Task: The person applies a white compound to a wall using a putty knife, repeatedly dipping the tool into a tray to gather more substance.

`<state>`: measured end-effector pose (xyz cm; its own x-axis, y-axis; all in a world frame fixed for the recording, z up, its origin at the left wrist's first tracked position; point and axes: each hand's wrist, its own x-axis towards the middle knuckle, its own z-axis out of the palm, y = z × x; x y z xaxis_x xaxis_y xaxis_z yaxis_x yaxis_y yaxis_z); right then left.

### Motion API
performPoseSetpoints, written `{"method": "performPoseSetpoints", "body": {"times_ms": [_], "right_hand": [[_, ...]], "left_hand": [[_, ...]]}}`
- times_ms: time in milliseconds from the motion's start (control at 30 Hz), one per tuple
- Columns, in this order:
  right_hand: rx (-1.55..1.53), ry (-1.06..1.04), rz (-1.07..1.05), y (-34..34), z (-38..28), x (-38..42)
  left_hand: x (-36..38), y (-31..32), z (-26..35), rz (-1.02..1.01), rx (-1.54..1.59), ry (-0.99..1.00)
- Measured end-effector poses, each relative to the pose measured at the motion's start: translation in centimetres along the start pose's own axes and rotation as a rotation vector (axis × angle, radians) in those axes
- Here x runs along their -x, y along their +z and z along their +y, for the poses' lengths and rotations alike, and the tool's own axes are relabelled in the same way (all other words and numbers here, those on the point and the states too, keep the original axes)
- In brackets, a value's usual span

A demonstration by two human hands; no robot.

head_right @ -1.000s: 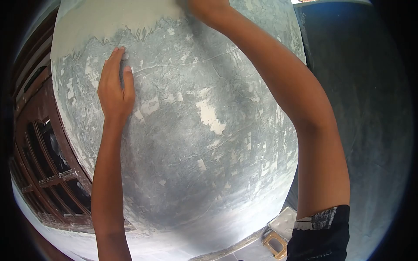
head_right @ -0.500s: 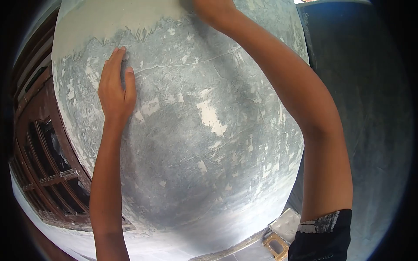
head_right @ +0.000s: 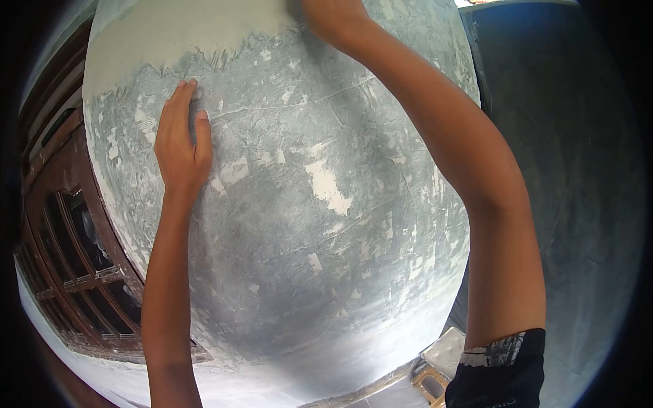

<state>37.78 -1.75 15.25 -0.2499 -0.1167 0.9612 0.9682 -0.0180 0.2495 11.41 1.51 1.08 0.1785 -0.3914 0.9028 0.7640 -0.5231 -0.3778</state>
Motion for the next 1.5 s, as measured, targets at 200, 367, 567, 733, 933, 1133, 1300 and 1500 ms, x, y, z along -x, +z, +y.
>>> {"method": "performPoseSetpoints", "body": {"times_ms": [200, 367, 567, 733, 933, 1133, 1300, 1500], "right_hand": [[0.129, -0.260, -0.130, -1.2, -3.3, 9.8], [-0.018, -0.114, -0.167, -3.6, -3.0, 6.7], [0.026, -0.146, -0.074, 2.8, 1.7, -1.3], [0.135, -0.261, -0.277, -3.1, -4.5, 9.4], [0.089, -0.095, -0.040, -0.8, -1.1, -1.5], [0.182, -0.304, -0.130, -1.1, -3.5, 5.5], [0.056, -0.141, -0.204, -4.4, -3.8, 6.9], [0.112, -0.080, -0.177, -0.1, -0.1, -4.3]], "left_hand": [[0.2, 0.0, 0.1, -0.003, 0.015, -0.014], [-0.1, 0.0, 0.2, 0.006, 0.004, -0.001], [-0.2, 0.1, -0.1, 0.020, -0.006, 0.017], [0.1, 0.1, 0.0, 0.017, 0.015, 0.010], [0.1, 0.1, 0.0, 0.007, -0.004, 0.018], [0.1, 0.0, 0.0, 0.014, 0.018, 0.007], [0.1, 0.1, 0.1, 0.018, 0.008, 0.008], [-0.2, 0.3, -0.2, 0.046, 0.000, 0.035]]}}
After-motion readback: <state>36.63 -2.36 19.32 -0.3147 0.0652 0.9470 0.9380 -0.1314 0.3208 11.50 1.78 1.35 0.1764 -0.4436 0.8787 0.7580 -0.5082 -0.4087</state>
